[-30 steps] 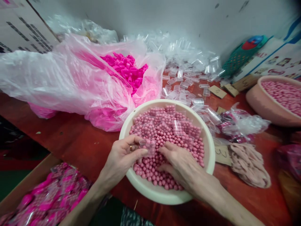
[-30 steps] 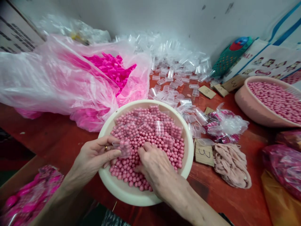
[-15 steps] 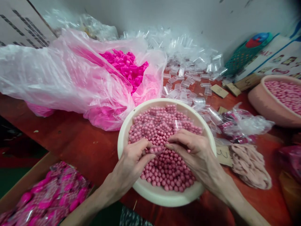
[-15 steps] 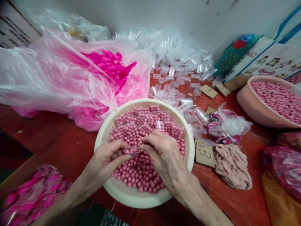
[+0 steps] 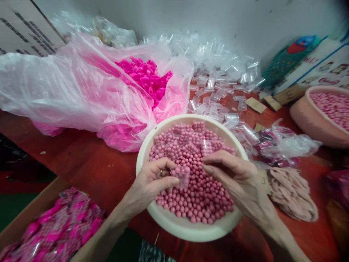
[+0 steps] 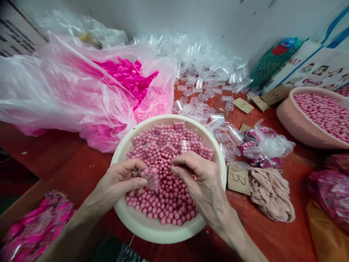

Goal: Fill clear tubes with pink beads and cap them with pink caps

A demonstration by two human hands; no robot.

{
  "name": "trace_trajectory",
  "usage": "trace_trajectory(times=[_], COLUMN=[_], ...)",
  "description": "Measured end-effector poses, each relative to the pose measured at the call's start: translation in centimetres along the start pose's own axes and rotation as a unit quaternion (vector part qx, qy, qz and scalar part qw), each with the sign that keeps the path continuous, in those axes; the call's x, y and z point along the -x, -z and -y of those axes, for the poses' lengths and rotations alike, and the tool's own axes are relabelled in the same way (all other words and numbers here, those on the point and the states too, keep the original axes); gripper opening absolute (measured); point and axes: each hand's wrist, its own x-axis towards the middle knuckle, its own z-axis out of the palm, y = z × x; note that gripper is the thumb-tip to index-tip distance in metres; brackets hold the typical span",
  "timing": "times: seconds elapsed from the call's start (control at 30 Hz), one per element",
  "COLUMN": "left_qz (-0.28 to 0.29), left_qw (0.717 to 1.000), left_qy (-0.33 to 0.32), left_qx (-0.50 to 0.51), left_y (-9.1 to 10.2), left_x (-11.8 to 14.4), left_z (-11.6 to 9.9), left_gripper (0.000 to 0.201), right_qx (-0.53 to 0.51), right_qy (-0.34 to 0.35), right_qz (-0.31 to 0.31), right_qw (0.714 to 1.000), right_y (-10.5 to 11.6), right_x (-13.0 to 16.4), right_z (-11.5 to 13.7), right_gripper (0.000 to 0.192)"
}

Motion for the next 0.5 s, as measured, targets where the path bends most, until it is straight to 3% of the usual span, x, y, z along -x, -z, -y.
trace_trajectory(times=[0.13,0.23,0.33,0.5], left_qz=[0.020,0.019,-0.003,0.018], left_qw=[0.996,0.999,0.999,1.000], left_qy=[-0.013,-0.021,-0.026,-0.001], left_qx=[0.086,0.035,-0.032,0.000], left_y=[-0.7,-0.8,-0.5,-0.4], left_x=[0.0,0.1,0.1,0.0], left_z=[-0.3,0.0,0.5,0.8], left_gripper=[0.010,0.008,0.011,0.012], right_qx=[0.067,0.033,-0.016,-0.030], right_qy=[0.019,0.040,0.081,0.078], right_qz=[0.000,-0.010,0.023,0.087], right_qw=[0.998,0.999,0.996,0.993], right_y=[0.3,-0.1,-0.6,-1.3], right_x=[1.1,0.9,0.2,-0.3], right_z=[-0.4,0.3,1.0,1.4], right_gripper=[0.015,0.021,0.027,0.023])
